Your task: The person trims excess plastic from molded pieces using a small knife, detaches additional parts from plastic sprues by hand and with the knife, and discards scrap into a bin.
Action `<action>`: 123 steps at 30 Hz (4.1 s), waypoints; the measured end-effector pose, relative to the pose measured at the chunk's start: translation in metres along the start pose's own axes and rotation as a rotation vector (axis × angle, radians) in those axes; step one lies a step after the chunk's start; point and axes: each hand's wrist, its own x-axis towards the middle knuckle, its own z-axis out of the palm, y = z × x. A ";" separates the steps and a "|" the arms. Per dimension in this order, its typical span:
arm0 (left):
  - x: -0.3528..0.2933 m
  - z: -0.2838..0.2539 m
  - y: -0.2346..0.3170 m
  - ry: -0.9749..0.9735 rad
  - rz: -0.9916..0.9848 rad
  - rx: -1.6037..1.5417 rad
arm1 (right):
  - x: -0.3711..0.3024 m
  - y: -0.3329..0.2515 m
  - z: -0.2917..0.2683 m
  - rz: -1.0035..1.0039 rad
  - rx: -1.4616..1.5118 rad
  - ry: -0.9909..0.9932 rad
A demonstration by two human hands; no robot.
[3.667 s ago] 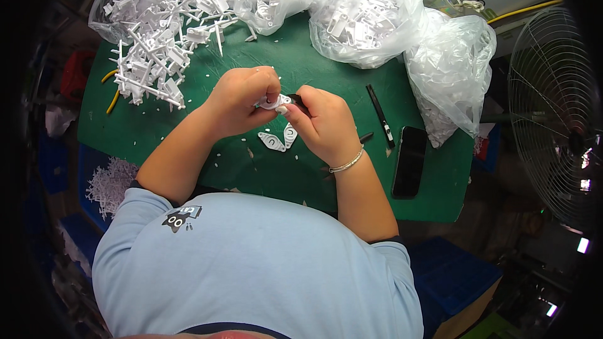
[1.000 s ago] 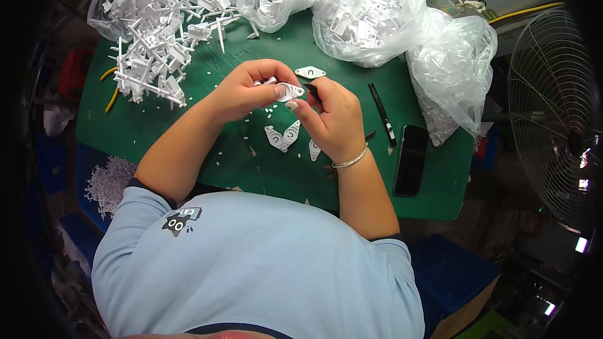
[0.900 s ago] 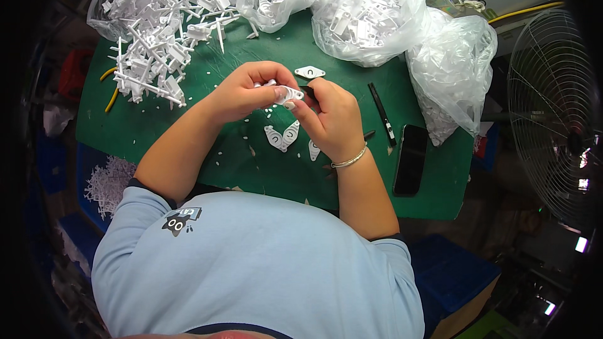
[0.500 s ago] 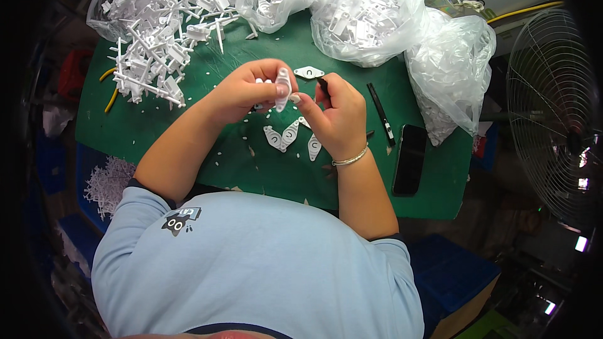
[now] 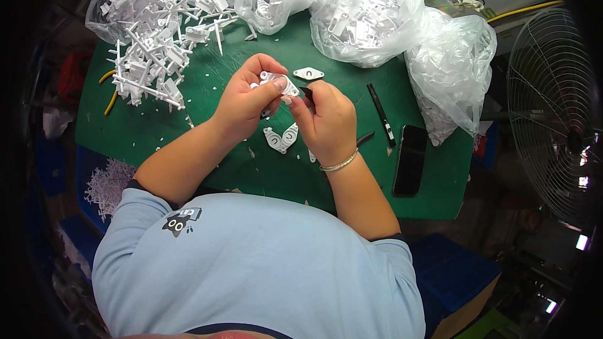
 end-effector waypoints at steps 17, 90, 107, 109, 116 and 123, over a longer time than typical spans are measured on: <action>-0.002 0.000 -0.005 -0.001 -0.020 -0.072 | 0.002 -0.003 0.002 0.002 0.004 -0.063; 0.015 -0.024 0.025 -0.304 0.097 0.600 | 0.008 0.001 -0.015 0.010 0.029 -0.160; 0.015 -0.027 0.017 -0.297 0.004 0.366 | 0.006 -0.004 -0.013 0.018 0.070 -0.151; 0.017 -0.028 0.016 -0.291 -0.012 0.384 | 0.006 -0.003 -0.013 0.034 0.081 -0.125; 0.020 -0.032 0.017 -0.156 0.072 0.347 | 0.013 -0.006 -0.020 0.051 -0.120 -0.141; 0.025 -0.040 0.024 0.000 0.167 0.106 | 0.010 0.011 -0.007 0.057 -0.176 -0.043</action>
